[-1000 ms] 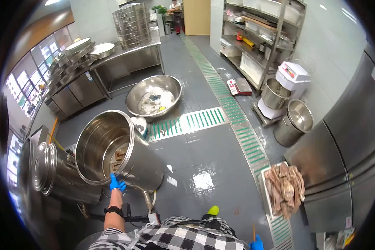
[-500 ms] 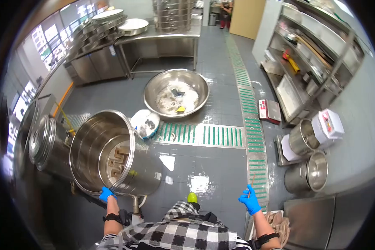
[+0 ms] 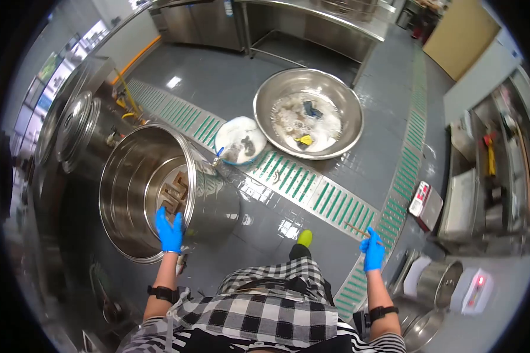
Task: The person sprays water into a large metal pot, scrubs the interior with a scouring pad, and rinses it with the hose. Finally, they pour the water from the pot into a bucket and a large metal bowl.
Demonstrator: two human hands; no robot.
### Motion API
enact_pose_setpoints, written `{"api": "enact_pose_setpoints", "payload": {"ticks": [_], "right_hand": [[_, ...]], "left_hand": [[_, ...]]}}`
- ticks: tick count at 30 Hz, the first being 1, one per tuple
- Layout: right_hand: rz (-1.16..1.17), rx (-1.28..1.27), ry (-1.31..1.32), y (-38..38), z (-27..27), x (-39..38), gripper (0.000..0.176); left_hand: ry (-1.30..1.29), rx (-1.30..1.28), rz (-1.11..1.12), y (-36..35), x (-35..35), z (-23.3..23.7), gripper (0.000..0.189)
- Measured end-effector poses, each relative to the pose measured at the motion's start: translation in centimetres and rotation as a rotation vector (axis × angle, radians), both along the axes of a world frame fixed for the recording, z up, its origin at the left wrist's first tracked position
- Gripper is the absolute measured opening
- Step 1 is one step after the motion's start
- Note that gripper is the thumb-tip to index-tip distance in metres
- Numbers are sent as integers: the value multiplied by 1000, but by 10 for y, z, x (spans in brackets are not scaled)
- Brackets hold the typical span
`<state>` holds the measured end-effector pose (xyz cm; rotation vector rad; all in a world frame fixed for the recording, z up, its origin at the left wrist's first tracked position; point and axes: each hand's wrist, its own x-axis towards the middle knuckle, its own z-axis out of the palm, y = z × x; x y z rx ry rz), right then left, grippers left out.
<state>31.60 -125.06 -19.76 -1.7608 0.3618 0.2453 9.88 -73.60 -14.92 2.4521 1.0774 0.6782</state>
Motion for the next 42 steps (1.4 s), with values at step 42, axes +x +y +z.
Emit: {"api": "enact_pose_setpoints", "payload": {"ticks": [42], "right_hand": [[602,269,1006,680,-476,329,32]], "left_hand": [[110,-559,1111,164,259,-7,63]]}}
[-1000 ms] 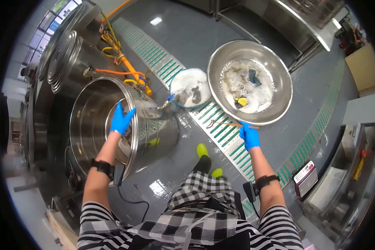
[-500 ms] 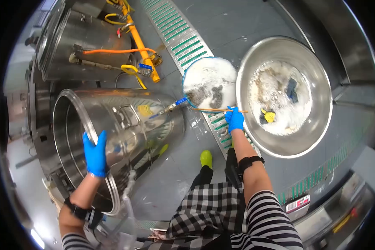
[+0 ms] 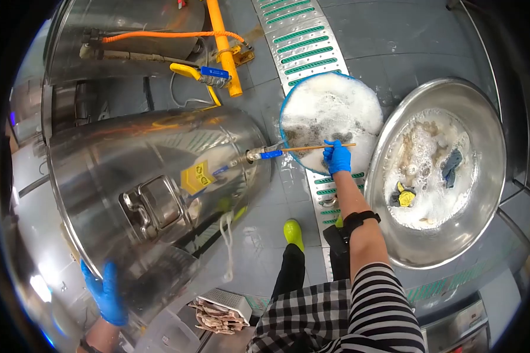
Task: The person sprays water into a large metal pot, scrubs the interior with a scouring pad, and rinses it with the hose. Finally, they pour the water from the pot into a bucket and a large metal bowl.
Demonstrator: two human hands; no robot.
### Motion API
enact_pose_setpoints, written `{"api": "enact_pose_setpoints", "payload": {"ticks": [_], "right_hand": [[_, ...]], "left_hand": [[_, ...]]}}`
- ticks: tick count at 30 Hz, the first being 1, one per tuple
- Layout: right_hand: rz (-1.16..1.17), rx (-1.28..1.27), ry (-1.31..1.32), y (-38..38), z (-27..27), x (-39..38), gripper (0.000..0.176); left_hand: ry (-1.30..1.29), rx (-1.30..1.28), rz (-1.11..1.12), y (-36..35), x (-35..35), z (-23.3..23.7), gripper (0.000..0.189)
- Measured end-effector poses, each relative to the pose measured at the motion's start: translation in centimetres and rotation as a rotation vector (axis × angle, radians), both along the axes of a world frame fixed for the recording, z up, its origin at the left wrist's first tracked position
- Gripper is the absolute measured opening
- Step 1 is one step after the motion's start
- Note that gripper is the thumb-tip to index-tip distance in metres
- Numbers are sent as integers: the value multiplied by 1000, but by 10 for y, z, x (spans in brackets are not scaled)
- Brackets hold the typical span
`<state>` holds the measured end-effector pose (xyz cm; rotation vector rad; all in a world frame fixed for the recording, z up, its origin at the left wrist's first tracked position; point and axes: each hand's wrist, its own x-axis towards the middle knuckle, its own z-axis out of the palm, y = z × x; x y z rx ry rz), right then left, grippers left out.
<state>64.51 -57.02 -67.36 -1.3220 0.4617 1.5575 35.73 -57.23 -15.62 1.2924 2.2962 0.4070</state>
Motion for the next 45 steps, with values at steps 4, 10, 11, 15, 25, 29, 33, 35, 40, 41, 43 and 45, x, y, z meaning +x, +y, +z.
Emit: {"api": "enact_pose_setpoints", "payload": {"ticks": [4,10,11,15,25,29,33,35,40,41,43,45], "right_hand": [[85,31,-50,4,-14,2,33],[121,99,-73,14,-14,4,33],[111,94,-87,18,-8,3,34],[116,59,-87,14,-15,3,36],[6,53,-45,-2,-20,-7,36],[201,175,-71,10,-4,-26,34],[344,164,-34,26,22,-85,33],[511,113,-154,23,-9,-78,34],[258,59,-188,20,-7,-43,33],[524,51,-287,19,-12,-56,32],[443,25,-89,19,3,-89,31],[480,23,-304,18,-30,-73,30]], "left_hand": [[158,30,-82,-4,-1,-2,57],[247,-57,-50,-10,-18,5,63],[288,-34,-62,-16,-27,5,63],[283,-41,-30,-15,-22,8,64],[11,-94,171,-22,-45,18,60],[281,-5,-2,-12,-20,10,61],[310,-97,-73,-6,-13,12,57],[498,-102,-131,-8,-19,13,55],[385,-140,-108,-12,-27,18,62],[469,-170,-215,-10,-26,16,63],[238,-136,-60,-10,-21,9,64],[-100,-122,131,-10,-20,6,66]]}}
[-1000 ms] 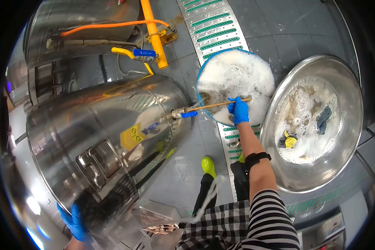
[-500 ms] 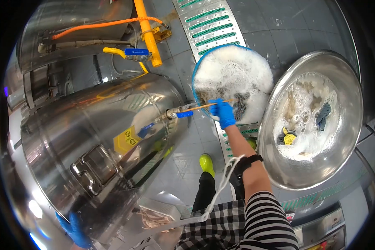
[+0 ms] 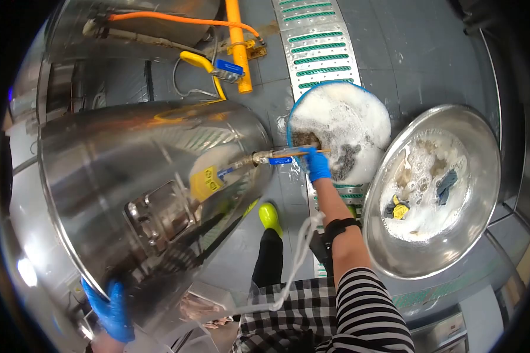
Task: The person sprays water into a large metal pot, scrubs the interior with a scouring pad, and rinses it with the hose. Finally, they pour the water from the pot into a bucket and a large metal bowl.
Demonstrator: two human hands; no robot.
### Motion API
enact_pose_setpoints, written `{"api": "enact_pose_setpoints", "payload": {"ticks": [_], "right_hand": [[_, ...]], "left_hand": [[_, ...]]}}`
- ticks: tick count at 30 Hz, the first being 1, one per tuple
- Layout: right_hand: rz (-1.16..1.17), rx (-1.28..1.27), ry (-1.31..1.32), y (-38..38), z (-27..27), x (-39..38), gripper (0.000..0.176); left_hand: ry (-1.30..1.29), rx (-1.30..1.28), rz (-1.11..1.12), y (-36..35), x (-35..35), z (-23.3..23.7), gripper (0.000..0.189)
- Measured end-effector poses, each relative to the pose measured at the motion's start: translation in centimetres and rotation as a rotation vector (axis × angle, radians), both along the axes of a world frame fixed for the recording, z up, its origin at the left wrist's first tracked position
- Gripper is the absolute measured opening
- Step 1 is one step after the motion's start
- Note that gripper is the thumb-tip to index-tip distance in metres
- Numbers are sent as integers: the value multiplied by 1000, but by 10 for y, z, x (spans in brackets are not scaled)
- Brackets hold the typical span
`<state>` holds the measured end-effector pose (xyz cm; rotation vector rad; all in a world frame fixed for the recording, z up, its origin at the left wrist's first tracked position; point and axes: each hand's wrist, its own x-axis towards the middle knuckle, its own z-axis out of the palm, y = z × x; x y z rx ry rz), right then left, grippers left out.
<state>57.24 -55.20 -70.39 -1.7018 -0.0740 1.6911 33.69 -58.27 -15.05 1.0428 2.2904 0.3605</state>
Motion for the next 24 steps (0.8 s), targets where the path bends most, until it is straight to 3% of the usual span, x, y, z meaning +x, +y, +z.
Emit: {"api": "enact_pose_setpoints", "payload": {"ticks": [1,2,4,5,7,8,9,11,13,14,15,17,18,21,24], "right_hand": [[18,37,-199,1,-14,14,30],[29,48,-211,1,-7,30,30],[-247,-60,21,2,12,52,27],[-240,-52,9,6,17,46,27],[239,-96,-112,12,20,18,24],[35,-170,23,21,62,0,25],[33,-175,14,18,62,4,25],[-226,-161,-323,11,54,36,25],[-388,-19,-256,-12,70,75,24],[-433,-131,-346,-21,74,96,24],[-342,-177,-380,-24,113,104,23],[-414,-65,-403,-43,127,123,20],[-443,-90,-463,-48,137,126,25],[-439,-28,-299,-68,169,129,22],[-356,-145,-353,-71,196,118,13]], "left_hand": [[197,138,-211,-2,3,-7,66],[122,108,-171,-1,4,-8,67],[-94,6,-5,0,2,-2,69],[-118,6,-40,2,3,-2,72],[-163,138,-108,2,5,-9,75],[-156,97,-128,9,8,-6,76],[-328,83,-150,13,5,-4,74],[-334,204,116,6,17,-14,74],[-563,136,257,19,31,-4,72],[-580,166,86,18,25,-8,68],[-593,199,-84,20,18,-15,64],[-437,147,-161,23,11,-20,45],[-474,243,-217,21,6,-28,44],[-189,222,-606,31,-3,-21,62],[-385,166,-564,36,-5,-15,70]]}}
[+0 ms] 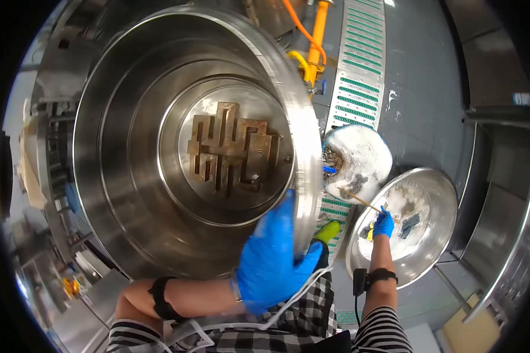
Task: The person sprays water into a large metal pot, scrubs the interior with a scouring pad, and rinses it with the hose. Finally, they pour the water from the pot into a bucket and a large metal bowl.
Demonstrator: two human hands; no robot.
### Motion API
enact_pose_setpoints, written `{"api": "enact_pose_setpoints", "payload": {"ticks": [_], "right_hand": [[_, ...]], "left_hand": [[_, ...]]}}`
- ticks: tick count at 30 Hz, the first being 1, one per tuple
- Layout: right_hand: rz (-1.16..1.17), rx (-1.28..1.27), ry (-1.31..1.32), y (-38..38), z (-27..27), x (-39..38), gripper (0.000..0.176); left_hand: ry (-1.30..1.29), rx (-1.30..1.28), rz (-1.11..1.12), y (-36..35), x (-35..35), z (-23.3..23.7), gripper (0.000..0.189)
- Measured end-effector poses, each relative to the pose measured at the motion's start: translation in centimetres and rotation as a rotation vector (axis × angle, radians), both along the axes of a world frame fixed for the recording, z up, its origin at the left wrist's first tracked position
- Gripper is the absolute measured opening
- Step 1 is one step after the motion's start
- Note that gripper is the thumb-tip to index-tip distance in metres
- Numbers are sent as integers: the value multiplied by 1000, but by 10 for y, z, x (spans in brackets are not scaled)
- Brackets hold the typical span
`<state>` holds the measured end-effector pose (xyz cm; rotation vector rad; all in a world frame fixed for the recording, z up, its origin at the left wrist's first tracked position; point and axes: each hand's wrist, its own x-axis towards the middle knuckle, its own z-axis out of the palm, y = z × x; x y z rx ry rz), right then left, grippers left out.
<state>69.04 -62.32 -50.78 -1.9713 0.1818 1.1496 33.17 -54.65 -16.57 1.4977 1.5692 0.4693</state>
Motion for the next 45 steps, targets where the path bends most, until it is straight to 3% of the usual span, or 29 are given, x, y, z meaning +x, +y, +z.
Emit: {"api": "enact_pose_setpoints", "payload": {"ticks": [3,9,11,14,24,32,36,37,41,43,45], "right_hand": [[26,-39,14,-4,15,-9,23],[173,-73,-50,3,41,-41,13],[229,-53,44,6,40,-44,7],[179,-114,-2,-1,14,-31,10],[142,-39,30,4,50,-54,21],[209,47,85,-11,4,-31,23],[450,219,-37,33,77,-76,26],[534,200,-153,50,118,-94,26],[831,565,-270,118,254,-167,23],[1022,471,-229,152,327,-222,29],[1265,397,-281,177,363,-265,41]], "left_hand": [[13,7,-67,-2,-2,3,70],[-32,-14,-47,-1,-1,1,68],[-41,11,-45,-3,-1,-1,68],[-48,17,-49,-3,-1,-1,67],[-39,27,-39,-4,0,-3,68],[-24,-5,-52,-1,0,1,69],[-9,58,-42,0,-1,-1,68],[-16,44,-37,-1,-1,0,68],[9,91,6,-12,-4,-3,69],[20,47,16,-23,-12,11,71],[67,86,-69,-46,-18,12,68]]}}
